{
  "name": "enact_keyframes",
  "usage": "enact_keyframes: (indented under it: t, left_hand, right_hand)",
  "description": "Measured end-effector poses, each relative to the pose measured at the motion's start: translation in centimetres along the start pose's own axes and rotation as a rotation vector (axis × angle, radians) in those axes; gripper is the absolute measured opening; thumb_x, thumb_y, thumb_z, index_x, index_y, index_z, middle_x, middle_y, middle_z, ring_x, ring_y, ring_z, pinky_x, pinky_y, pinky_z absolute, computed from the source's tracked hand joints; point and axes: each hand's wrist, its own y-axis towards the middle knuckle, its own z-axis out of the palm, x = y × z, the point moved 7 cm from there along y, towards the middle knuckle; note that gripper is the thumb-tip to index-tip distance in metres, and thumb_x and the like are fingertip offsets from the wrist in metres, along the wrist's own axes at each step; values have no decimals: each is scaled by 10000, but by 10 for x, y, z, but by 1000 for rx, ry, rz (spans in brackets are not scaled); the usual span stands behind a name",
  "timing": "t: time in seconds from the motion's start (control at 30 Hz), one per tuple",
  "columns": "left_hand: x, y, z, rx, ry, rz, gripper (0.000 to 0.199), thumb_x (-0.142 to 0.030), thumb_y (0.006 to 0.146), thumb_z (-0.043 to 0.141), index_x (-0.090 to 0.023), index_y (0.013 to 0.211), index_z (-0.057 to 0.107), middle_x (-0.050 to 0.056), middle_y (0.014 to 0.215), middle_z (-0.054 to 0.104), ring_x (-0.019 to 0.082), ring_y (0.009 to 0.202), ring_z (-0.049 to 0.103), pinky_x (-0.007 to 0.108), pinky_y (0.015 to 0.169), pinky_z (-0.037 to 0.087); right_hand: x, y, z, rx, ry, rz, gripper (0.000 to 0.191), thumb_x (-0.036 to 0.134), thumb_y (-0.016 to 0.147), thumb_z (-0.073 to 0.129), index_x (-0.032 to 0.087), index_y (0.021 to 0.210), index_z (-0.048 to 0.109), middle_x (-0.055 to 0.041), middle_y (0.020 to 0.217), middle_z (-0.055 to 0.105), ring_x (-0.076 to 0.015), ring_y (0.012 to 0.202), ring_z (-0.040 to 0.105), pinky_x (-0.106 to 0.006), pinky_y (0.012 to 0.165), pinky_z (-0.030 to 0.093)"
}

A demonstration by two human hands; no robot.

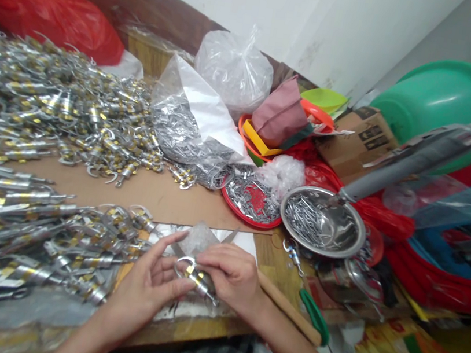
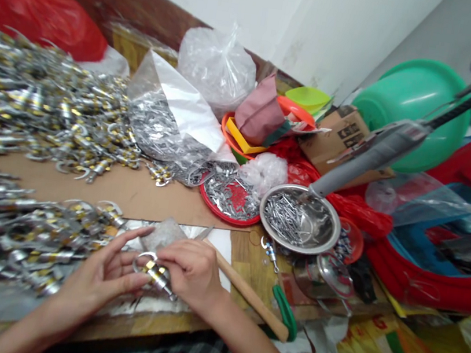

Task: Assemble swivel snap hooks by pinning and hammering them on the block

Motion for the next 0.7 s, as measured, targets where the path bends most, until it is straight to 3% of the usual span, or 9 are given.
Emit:
enact_keyframes:
  t: [0.1, 0.27, 0.5, 0.7]
  left_hand:
    - [0, 0, 1, 10, -8, 6, 733, -209, 629, 689, -224, 1238, 281, -9, 741, 622, 149, 671, 608, 256, 585, 480]
    - [0, 1, 0, -6, 1, 7, 748, -215, 620, 694, -220, 1247, 285, 0, 744, 631, 146, 652, 597, 257, 569, 483]
    - [1, -1, -1, -26, 6, -15, 748, -212, 612, 703, -228, 1242, 300, 2, 756, 633, 141, 665, 594, 233, 567, 472]
    - [0, -1, -2, -52, 23, -22, 739, -219, 597, 711, -240, 1227, 324, -17, 735, 617, 139, 625, 603, 231, 535, 481]
  right_hand:
    - [10, -6, 3, 41, -140, -140, 227, 55, 764, 485, 177, 847, 658, -39, 803, 692, -152, 790, 622, -290, 734, 474]
    - [20, -13, 0, 54, -241, -182, 262, 52, 780, 469, 192, 941, 622, -27, 872, 688, -161, 838, 602, -307, 773, 463]
    - [25, -27, 8, 135, -438, -66, 379, 12, 768, 422, 185, 1073, 564, -39, 1027, 636, -228, 992, 510, -399, 839, 406]
    - [17, -36, 0, 65, -326, 26, 416, 24, 801, 361, 226, 1114, 545, -76, 1075, 555, -189, 1027, 486, -358, 844, 423]
